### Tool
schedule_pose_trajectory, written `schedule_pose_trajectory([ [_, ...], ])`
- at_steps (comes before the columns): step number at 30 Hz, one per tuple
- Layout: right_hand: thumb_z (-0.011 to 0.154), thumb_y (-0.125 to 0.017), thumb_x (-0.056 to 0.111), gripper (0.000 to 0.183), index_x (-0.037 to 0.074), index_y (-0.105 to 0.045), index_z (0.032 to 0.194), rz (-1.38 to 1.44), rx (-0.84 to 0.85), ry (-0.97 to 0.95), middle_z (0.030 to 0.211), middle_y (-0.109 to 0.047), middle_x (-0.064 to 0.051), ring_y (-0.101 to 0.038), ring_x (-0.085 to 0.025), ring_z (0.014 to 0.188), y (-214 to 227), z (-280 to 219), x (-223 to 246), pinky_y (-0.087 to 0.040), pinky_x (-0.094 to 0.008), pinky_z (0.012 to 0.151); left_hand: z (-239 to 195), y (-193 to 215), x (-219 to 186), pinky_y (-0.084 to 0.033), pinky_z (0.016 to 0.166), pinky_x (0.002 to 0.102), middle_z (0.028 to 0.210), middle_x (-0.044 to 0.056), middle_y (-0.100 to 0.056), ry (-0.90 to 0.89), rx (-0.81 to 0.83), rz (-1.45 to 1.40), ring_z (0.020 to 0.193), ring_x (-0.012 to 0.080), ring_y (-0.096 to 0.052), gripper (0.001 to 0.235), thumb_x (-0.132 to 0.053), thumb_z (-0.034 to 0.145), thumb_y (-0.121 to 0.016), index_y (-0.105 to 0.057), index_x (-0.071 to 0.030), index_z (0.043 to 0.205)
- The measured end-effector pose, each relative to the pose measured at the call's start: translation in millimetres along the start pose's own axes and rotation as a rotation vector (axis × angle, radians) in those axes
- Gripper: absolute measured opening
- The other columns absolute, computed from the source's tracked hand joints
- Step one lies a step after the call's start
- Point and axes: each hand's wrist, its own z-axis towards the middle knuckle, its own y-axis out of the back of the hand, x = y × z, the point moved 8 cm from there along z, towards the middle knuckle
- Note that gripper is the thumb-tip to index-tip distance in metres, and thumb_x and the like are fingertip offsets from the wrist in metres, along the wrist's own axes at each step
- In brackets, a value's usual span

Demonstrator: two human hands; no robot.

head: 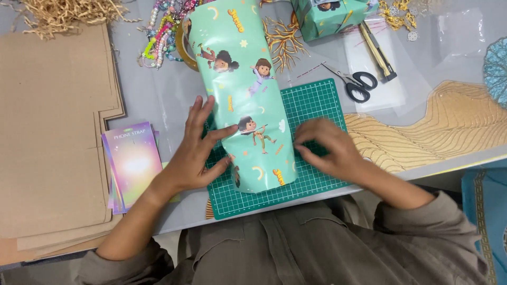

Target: The person wraps a small cardboard box with light green wrapping paper featuring cartoon characters. They fold the paper around the box, secure the seams with clear tape, and fold the ends neatly to complete the wrapping.

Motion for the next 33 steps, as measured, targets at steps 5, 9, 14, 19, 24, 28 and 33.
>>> schedule_pose_trajectory([
  [5,0.093,-0.087,0.021,0.046,0.01,-0.071,0.135,-0.239,0.001,0.296,0.142,-0.06,-0.015,-0.057,-0.042,0.138,6.8,42.7,5.3,-0.05,-0.059,0.113,13.0,-0.2,-2.0,0.0,0.133,0.064,0.179,0.013,-0.029,-0.106,0.072,0.179,0.168,0.0416,-0.014,0.059,-0.055,0.101,-0.071,-0.059,-0.031,0.154],
  [9,0.1,-0.072,0.033,0.042,0.021,-0.074,0.141,-0.241,0.256,0.406,0.153,-0.064,-0.011,-0.052,-0.038,0.149,-8.7,67.2,17.2,-0.042,-0.054,0.122,15.6,3.4,-8.9,-0.017,0.125,0.079,0.174,0.01,-0.042,-0.152,0.038,0.371,0.16,0.0486,-0.034,0.066,-0.066,0.091,-0.071,-0.062,-0.029,0.145],
  [14,0.102,-0.067,0.041,0.043,0.026,-0.073,0.141,-0.235,0.269,0.352,0.155,-0.065,-0.005,-0.05,-0.035,0.151,-22.4,69.4,5.9,-0.038,-0.056,0.127,21.3,9.8,-14.9,-0.022,0.12,0.083,0.173,0.012,-0.044,-0.12,0.085,0.427,0.159,0.0495,-0.034,0.069,-0.066,0.089,-0.071,-0.061,-0.026,0.145],
  [19,0.105,-0.069,0.041,0.044,0.025,-0.07,0.146,-0.292,0.127,0.268,0.161,-0.06,-0.004,-0.047,-0.032,0.156,-33.2,58.3,-7.8,-0.031,-0.056,0.132,31.6,8.1,-26.8,-0.016,0.13,0.07,0.173,0.013,-0.044,-0.09,0.045,0.236,0.162,0.046,-0.034,0.047,-0.029,0.098,-0.075,-0.06,-0.01,0.139],
  [24,0.106,-0.071,0.029,0.047,0.022,-0.067,0.152,-0.235,0.133,0.253,0.164,-0.057,-0.007,-0.045,-0.036,0.157,-38.2,70.3,-22.4,-0.031,-0.056,0.132,32.4,1.4,-19.9,-0.03,0.129,0.06,0.167,0.011,-0.054,-0.238,-0.092,0.416,0.156,0.0422,-0.045,0.043,-0.009,0.107,-0.063,-0.06,-0.011,0.15],
  [28,0.106,-0.072,0.019,0.045,0.02,-0.067,0.151,-0.283,0.114,0.266,0.159,-0.062,-0.007,-0.049,-0.036,0.154,-35.5,85.5,-15.3,-0.035,-0.054,0.131,39.1,12.4,-25.7,-0.038,0.128,0.052,0.16,0.004,-0.063,-0.248,-0.171,0.505,0.152,0.0322,-0.054,0.04,-0.009,0.112,-0.061,-0.067,-0.015,0.151],
  [33,0.107,-0.069,0.025,0.041,0.02,-0.07,0.148,-0.231,0.052,0.269,0.158,-0.064,-0.005,-0.05,-0.036,0.153,-36.7,82.3,-16.0,-0.03,-0.057,0.13,36.9,10.3,-14.2,-0.03,0.131,0.056,0.161,0.009,-0.062,-0.241,-0.189,0.316,0.151,0.0382,-0.054,0.042,-0.005,0.104,-0.058,-0.068,-0.008,0.145],
])
